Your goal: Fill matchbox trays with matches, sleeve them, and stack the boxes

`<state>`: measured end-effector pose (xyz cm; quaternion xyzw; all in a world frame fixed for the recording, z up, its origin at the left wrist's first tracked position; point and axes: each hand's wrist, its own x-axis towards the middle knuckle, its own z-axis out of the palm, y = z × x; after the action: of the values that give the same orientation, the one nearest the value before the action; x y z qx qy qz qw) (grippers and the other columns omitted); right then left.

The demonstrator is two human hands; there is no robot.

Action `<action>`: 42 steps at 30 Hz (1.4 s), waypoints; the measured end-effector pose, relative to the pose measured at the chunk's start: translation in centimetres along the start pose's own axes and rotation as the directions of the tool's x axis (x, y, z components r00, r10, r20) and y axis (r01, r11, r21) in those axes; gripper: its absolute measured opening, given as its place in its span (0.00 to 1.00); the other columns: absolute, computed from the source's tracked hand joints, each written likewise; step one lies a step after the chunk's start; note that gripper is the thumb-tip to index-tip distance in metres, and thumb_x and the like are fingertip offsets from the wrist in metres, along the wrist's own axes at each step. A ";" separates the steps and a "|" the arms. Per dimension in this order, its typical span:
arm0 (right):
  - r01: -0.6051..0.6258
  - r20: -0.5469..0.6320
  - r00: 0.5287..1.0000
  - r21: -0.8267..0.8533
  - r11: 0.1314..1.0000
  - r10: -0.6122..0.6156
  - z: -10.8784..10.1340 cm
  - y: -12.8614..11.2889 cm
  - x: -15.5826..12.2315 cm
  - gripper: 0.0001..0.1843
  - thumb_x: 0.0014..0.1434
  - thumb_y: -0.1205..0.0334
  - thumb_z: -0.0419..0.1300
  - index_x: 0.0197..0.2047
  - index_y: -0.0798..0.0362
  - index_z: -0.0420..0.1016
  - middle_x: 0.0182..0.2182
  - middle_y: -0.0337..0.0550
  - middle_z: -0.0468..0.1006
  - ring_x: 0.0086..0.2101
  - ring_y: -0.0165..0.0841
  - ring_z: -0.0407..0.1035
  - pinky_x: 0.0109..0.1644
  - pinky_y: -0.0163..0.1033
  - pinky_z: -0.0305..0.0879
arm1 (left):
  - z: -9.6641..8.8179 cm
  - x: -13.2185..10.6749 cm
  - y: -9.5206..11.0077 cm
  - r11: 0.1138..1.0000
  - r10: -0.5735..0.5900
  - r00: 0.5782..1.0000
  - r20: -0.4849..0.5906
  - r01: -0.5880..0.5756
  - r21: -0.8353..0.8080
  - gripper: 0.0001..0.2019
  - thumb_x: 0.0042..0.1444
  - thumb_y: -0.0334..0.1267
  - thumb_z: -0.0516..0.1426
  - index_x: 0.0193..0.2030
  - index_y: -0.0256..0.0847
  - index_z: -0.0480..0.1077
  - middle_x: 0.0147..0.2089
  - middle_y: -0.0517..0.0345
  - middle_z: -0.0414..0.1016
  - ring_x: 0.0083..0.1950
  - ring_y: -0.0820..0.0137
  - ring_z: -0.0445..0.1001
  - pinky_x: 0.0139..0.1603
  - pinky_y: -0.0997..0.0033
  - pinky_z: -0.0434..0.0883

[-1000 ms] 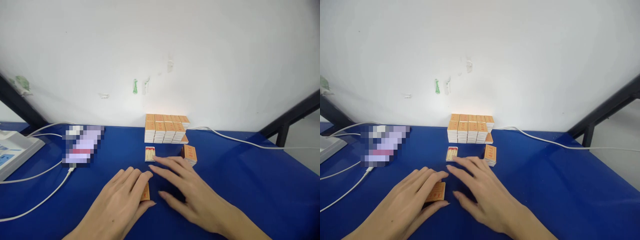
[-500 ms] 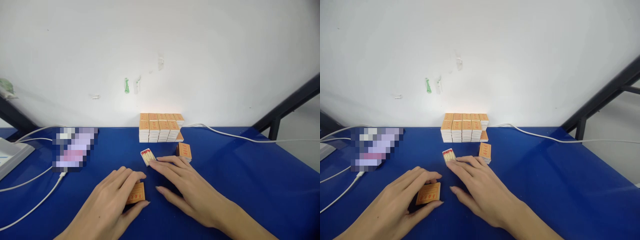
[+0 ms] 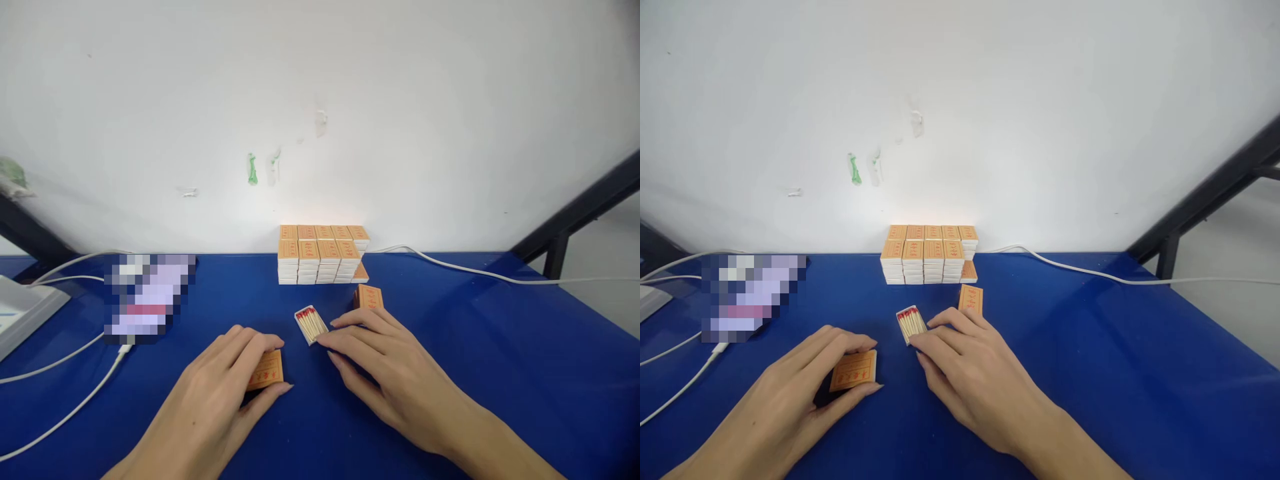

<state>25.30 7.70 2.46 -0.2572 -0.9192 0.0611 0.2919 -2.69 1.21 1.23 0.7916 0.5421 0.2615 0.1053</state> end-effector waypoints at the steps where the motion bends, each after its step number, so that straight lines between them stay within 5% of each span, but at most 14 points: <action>1: 0.003 -0.014 1.000 -0.013 1.000 -0.003 -0.1 0.1 0.0 0.10 0.80 0.69 0.59 0.56 0.54 0.82 0.45 0.46 0.90 0.50 0.44 0.81 0.52 0.51 0.77 | 0.0 0.0 0.0 1.000 -0.004 1.000 0.001 0.004 0.002 0.14 0.73 0.42 0.68 0.61 0.55 0.72 0.53 0.62 0.83 0.50 0.58 0.86 0.51 0.59 0.82; 10: -0.033 -0.211 0.977 -0.067 0.997 0.018 0.2 0.8 0.0 0.09 0.76 0.74 0.64 0.54 0.55 0.82 0.41 0.45 0.88 0.47 0.41 0.80 0.54 0.49 0.77 | -0.4 0.1 0.3 1.000 0.015 1.000 0.019 -0.015 0.004 0.14 0.74 0.40 0.66 0.61 0.56 0.70 0.52 0.63 0.82 0.48 0.58 0.87 0.51 0.54 0.85; 15: -0.113 -0.126 0.986 -0.012 0.994 0.110 1.3 0.0 -0.1 0.13 0.76 0.70 0.65 0.61 0.55 0.80 0.52 0.51 0.87 0.51 0.44 0.82 0.54 0.51 0.83 | -0.3 0.1 0.4 0.997 0.024 1.000 -0.019 -0.023 0.072 0.30 0.66 0.42 0.73 0.68 0.56 0.66 0.61 0.55 0.84 0.57 0.48 0.89 0.51 0.47 0.88; 18: -0.151 -0.103 0.984 -0.037 0.988 0.147 2.2 -0.6 -0.2 0.18 0.75 0.65 0.68 0.66 0.54 0.77 0.57 0.53 0.87 0.53 0.47 0.83 0.53 0.54 0.85 | -0.5 0.1 0.3 0.997 0.016 1.000 -0.009 -0.015 0.076 0.27 0.67 0.41 0.71 0.68 0.56 0.67 0.60 0.57 0.86 0.56 0.49 0.90 0.51 0.47 0.89; 25: -0.265 -0.113 0.961 -0.121 0.957 0.252 3.5 -0.9 -0.2 0.22 0.71 0.68 0.71 0.65 0.52 0.76 0.52 0.49 0.88 0.47 0.48 0.85 0.44 0.55 0.86 | -0.8 0.1 -0.4 0.997 -0.071 0.997 -0.027 0.071 -0.011 0.19 0.72 0.44 0.64 0.67 0.64 0.70 0.59 0.65 0.87 0.55 0.57 0.91 0.52 0.57 0.89; 32: -0.322 -0.003 0.946 0.129 0.938 0.325 2.8 -0.4 -0.5 0.22 0.72 0.74 0.65 0.64 0.45 0.76 0.56 0.45 0.85 0.54 0.44 0.81 0.57 0.55 0.83 | -0.5 0.5 -0.7 0.987 -0.143 0.989 -0.021 0.141 -0.073 0.24 0.70 0.48 0.66 0.68 0.69 0.68 0.57 0.68 0.87 0.49 0.59 0.91 0.37 0.67 0.86; 42: -0.263 0.071 0.965 0.291 0.920 0.253 2.9 -0.8 -0.9 0.25 0.77 0.69 0.66 0.71 0.41 0.72 0.56 0.42 0.84 0.52 0.40 0.82 0.56 0.49 0.82 | 0.0 0.0 -0.7 0.974 -0.162 0.986 0.044 0.167 -0.156 0.22 0.75 0.48 0.64 0.70 0.70 0.65 0.59 0.68 0.85 0.53 0.63 0.87 0.29 0.75 0.77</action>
<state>23.94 6.66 -0.14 -0.3280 -0.8620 0.2410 0.3021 -3.24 1.49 0.94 0.7370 0.5814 0.2823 0.1979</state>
